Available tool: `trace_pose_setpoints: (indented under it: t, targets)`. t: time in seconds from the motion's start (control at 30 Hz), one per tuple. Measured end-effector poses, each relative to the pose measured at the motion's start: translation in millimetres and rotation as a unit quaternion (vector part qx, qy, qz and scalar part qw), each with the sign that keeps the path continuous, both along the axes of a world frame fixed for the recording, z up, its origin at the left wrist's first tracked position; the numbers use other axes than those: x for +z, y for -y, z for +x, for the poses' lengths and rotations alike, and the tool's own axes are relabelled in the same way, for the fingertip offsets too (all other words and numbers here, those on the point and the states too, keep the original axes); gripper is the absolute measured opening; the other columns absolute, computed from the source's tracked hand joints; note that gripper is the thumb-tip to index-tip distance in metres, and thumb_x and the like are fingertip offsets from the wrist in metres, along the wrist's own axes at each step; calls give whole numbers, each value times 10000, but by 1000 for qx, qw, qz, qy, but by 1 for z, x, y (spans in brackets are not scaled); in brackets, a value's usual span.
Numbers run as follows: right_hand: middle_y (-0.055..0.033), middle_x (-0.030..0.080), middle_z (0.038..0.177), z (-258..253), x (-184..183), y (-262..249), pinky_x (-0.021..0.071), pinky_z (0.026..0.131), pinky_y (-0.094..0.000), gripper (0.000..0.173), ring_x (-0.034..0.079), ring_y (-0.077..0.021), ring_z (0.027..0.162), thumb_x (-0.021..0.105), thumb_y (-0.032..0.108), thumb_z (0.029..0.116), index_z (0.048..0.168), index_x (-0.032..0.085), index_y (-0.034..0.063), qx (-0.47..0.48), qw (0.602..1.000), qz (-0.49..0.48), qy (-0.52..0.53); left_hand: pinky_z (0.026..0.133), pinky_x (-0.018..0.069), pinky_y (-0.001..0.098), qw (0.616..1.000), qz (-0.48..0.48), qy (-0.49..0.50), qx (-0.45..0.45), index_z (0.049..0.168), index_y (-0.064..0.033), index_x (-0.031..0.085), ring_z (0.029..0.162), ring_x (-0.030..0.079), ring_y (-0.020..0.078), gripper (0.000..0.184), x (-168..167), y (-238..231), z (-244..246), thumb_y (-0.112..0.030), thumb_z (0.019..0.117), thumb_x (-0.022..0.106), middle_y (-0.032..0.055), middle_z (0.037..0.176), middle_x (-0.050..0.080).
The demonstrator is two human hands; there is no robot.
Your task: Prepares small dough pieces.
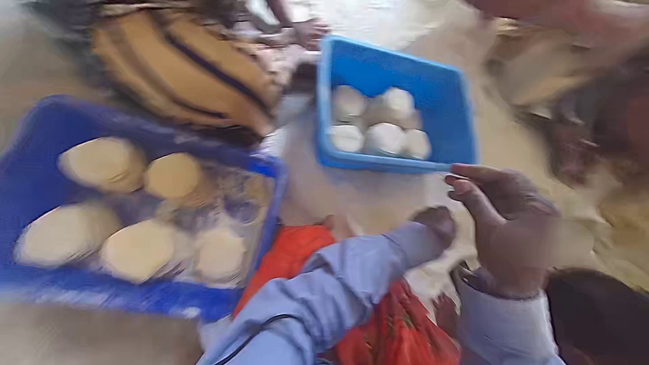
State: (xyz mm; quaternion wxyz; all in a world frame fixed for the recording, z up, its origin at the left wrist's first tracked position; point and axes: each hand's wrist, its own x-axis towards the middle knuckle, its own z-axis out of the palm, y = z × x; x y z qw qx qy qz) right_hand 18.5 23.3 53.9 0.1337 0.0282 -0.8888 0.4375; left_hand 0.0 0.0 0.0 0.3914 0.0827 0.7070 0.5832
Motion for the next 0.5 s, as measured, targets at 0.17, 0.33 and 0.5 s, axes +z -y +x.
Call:
trace_pose_setpoints:
  t: [0.17,0.33,0.5]
  targets:
    - [-63,720,1147,74,-26,-104,593,878,-324,270,704,-115,1000,584,239,1045,1207,659,36,-215,972,-53,78,908,544,465,987,56,-3,-151,1233,69,612,988,668,275,322,-37,9,-26,-197,1064,550,222,1100,671]
    - [-79,756,1029,91,-80,-124,621,788,-384,794,733,-184,931,157,653,1059,1187,675,66,-261,812,-488,184,776,605,343,941,218,251,-57,1231,-38,604,844,702,162,247,-38,3,-14,-202,1074,509,85,967,700]
    - [-122,732,1088,97,-117,-111,630,779,-450,724,731,-258,973,393,730,982,1228,647,98,-237,673,-661,231,843,587,406,954,144,258,-54,1301,-69,586,963,688,212,409,-64,-9,-5,-391,1088,452,112,1088,686]
